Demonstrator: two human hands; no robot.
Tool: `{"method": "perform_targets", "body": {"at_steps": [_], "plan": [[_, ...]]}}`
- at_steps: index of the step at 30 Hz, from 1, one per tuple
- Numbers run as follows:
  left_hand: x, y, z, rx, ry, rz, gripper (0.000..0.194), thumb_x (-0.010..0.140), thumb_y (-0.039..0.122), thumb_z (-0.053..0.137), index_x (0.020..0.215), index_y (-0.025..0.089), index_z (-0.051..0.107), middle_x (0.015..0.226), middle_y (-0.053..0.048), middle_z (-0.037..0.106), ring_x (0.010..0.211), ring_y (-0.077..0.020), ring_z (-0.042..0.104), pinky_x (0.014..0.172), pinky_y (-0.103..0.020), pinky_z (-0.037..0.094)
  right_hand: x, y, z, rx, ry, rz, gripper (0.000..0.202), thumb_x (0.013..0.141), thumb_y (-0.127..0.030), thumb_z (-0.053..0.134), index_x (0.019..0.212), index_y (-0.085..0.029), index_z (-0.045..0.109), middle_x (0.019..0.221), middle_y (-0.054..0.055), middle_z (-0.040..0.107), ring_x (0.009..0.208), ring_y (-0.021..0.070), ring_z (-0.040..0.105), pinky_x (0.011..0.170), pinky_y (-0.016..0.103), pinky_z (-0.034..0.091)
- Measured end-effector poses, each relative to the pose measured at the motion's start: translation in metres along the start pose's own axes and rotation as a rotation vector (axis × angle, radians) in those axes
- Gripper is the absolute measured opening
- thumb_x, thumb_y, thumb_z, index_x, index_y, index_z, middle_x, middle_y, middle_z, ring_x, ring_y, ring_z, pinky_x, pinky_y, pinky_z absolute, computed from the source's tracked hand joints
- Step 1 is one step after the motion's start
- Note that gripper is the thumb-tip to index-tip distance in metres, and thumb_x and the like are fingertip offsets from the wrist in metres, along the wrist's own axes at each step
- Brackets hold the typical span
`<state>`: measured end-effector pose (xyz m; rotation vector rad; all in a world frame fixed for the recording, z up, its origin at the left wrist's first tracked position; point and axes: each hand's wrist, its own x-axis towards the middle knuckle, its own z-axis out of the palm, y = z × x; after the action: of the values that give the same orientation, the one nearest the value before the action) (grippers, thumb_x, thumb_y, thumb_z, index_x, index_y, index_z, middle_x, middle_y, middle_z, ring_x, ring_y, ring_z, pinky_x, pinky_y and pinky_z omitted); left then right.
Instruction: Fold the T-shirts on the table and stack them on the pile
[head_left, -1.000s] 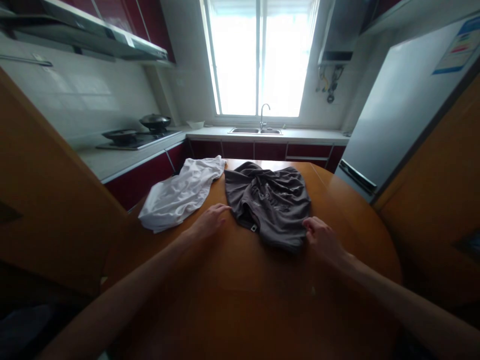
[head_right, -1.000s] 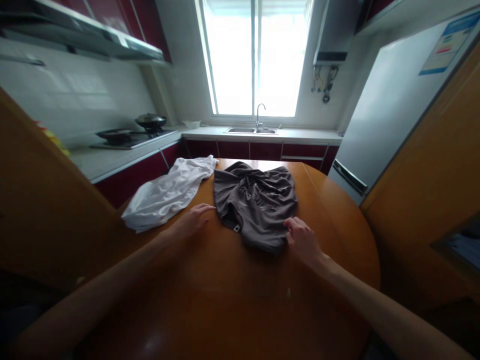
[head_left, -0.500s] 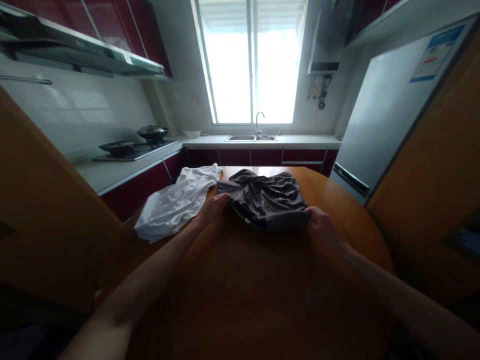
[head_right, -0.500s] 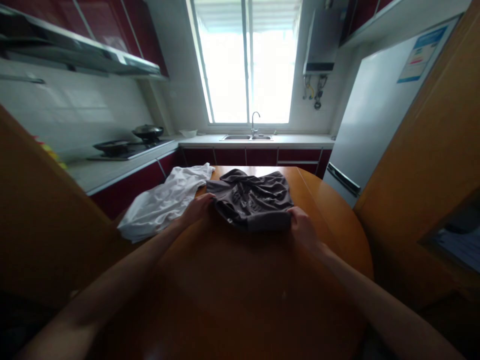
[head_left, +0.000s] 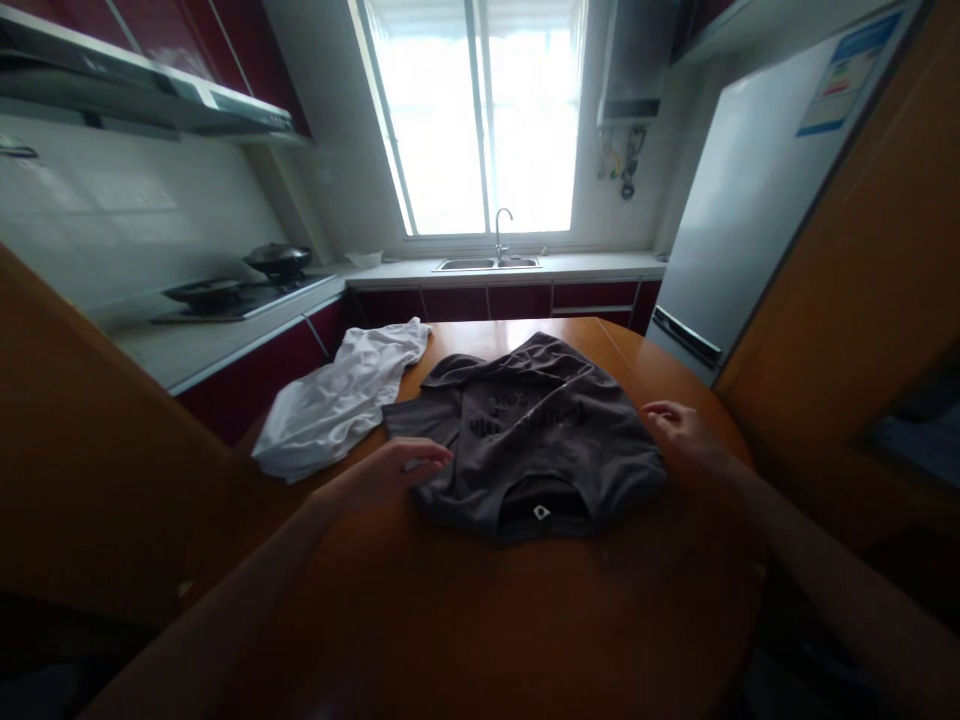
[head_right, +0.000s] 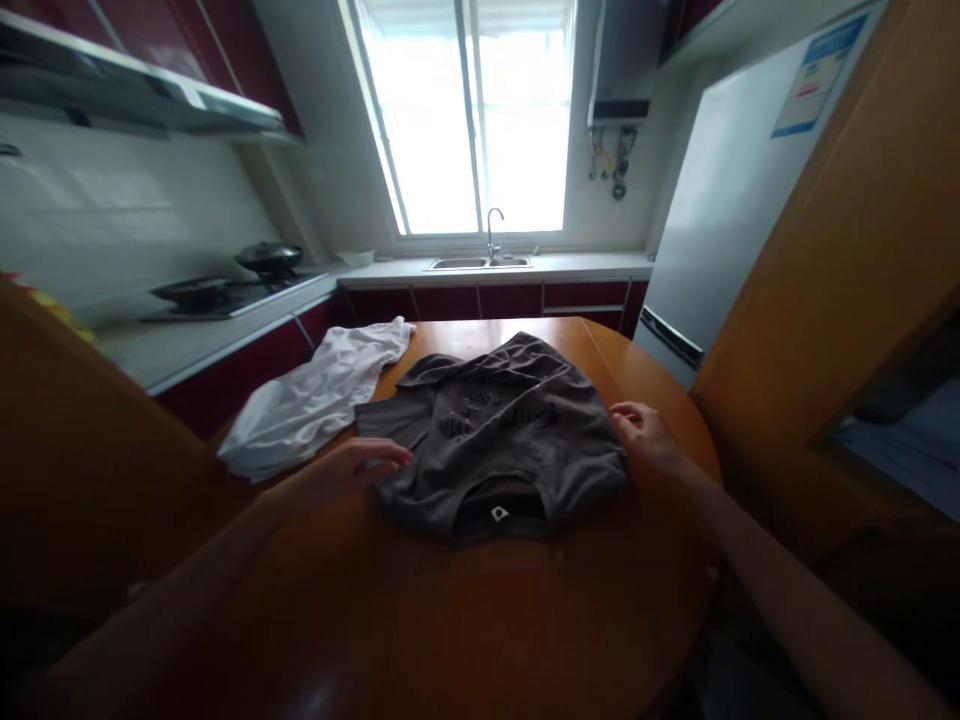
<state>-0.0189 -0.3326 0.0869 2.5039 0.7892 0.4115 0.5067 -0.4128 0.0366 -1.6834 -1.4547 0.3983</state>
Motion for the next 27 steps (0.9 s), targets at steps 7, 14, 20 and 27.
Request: {"method": "perform_targets", "body": {"at_steps": [7, 14, 20, 27], "plan": [[-0.001, -0.094, 0.012, 0.262, 0.443, -0.223, 0.042, 0.094, 0.046, 0.049, 0.120, 0.019, 0.068, 0.123, -0.012, 0.068, 0.113, -0.0273, 0.064, 0.104, -0.041, 0.048, -0.069, 0.042, 0.005, -0.524, -0.051, 0.072, 0.020, 0.083, -0.020, 0.057, 0.095, -0.017, 0.073, 0.097, 0.012, 0.070, 0.089, 0.0227, 0.066, 0.084, 0.033, 0.049], [0.001, -0.106, 0.029, 0.332, 0.410, -0.241, 0.037, 0.090, 0.048, 0.052, 0.103, 0.022, 0.074, 0.107, -0.010, 0.071, 0.103, -0.0286, 0.064, 0.098, -0.042, 0.050, -0.067, -0.009, 0.034, -0.176, -0.136, 0.015, 0.040, 0.095, -0.047, 0.046, 0.105, -0.018, 0.071, 0.101, 0.012, 0.073, 0.093, 0.0267, 0.067, 0.084, 0.037, 0.053], [0.000, -0.085, 0.034, 0.272, 0.433, -0.200, 0.028, 0.093, 0.038, 0.050, 0.102, 0.023, 0.072, 0.103, -0.007, 0.069, 0.097, -0.0242, 0.066, 0.091, -0.037, 0.052, -0.033, -0.057, 0.086, 0.333, 0.015, 0.084, 0.061, 0.090, -0.057, 0.055, 0.141, -0.024, 0.055, 0.140, 0.010, 0.062, 0.125, 0.0262, 0.061, 0.101, 0.040, 0.053], [-0.004, -0.087, 0.034, 0.221, 0.435, -0.171, 0.027, 0.093, 0.038, 0.052, 0.103, 0.022, 0.072, 0.101, -0.007, 0.070, 0.097, -0.0239, 0.066, 0.091, -0.037, 0.052, -0.003, -0.075, 0.085, 0.470, 0.162, 0.224, 0.034, 0.080, -0.027, 0.058, 0.111, -0.018, 0.069, 0.104, 0.011, 0.075, 0.089, 0.0255, 0.072, 0.076, 0.037, 0.061]]}}
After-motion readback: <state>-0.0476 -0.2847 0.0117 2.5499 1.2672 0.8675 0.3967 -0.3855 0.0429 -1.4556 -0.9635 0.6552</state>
